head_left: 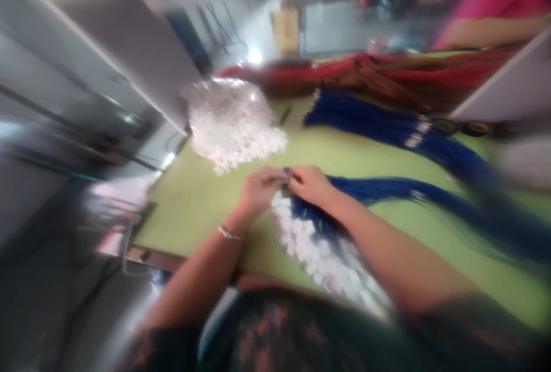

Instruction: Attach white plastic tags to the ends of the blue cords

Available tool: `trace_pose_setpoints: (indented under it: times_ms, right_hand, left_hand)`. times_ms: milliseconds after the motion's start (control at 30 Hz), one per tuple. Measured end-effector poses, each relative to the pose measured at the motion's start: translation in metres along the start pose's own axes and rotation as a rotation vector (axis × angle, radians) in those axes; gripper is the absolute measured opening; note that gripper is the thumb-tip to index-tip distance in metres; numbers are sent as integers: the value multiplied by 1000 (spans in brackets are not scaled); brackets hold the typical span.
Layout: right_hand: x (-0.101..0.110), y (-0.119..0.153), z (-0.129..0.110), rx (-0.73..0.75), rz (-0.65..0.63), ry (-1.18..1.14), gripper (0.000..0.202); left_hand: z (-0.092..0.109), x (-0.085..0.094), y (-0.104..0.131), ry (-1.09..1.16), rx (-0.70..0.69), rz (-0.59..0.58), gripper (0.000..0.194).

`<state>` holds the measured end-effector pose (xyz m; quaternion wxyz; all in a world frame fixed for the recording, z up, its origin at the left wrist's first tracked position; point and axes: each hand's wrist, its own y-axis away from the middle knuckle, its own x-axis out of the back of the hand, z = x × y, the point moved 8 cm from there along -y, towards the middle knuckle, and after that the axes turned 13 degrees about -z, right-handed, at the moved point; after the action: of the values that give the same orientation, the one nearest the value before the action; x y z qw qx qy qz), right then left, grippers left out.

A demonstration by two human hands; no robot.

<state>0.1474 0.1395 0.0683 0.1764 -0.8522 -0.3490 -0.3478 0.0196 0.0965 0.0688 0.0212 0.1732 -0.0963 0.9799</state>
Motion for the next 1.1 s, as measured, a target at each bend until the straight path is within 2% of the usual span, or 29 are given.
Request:
trace_pose_setpoints:
  times_ms: [100,233,400,533,633,800,867,933,1000,1100]
  right_hand:
    - [1,-1,7,-59,-6,-81,21]
    - [-2,-3,11,-83,-91,-169,17]
    - [-4,-3,7,-43,-138,-223,18]
    - [-1,-3,6,-54,-191,-269,17]
    - [3,-6,9,-66,-167,-188,19]
    - [-8,-8,5,-16,-167,263,16]
    - [-11,-7,4,-38,-148,341,22]
    - [-13,-5,3,-58,-138,375,26]
    - [-14,-5,2,-68,-149,391,24]
    - [-14,-3,-5,-51,-145,447,20]
  left_hand:
    - [-1,1,0,-44,16,18,9]
    - [-9,2,1,-17,72,40,14]
    - [7,-6,1,-91,-23,-22,7]
    - [14,-3,3,-56,-18,-55,7]
    - [14,-3,6,-93,20,-218,10]
    - [25,-20,33,-187,59,-719,22]
    - [35,-24,45,-197,40,-844,26]
    - [41,-27,49,-192,33,-900,27]
    - [36,-22,39,-214,82,-815,21]
    - [12,1,3,-313,196,-441,25]
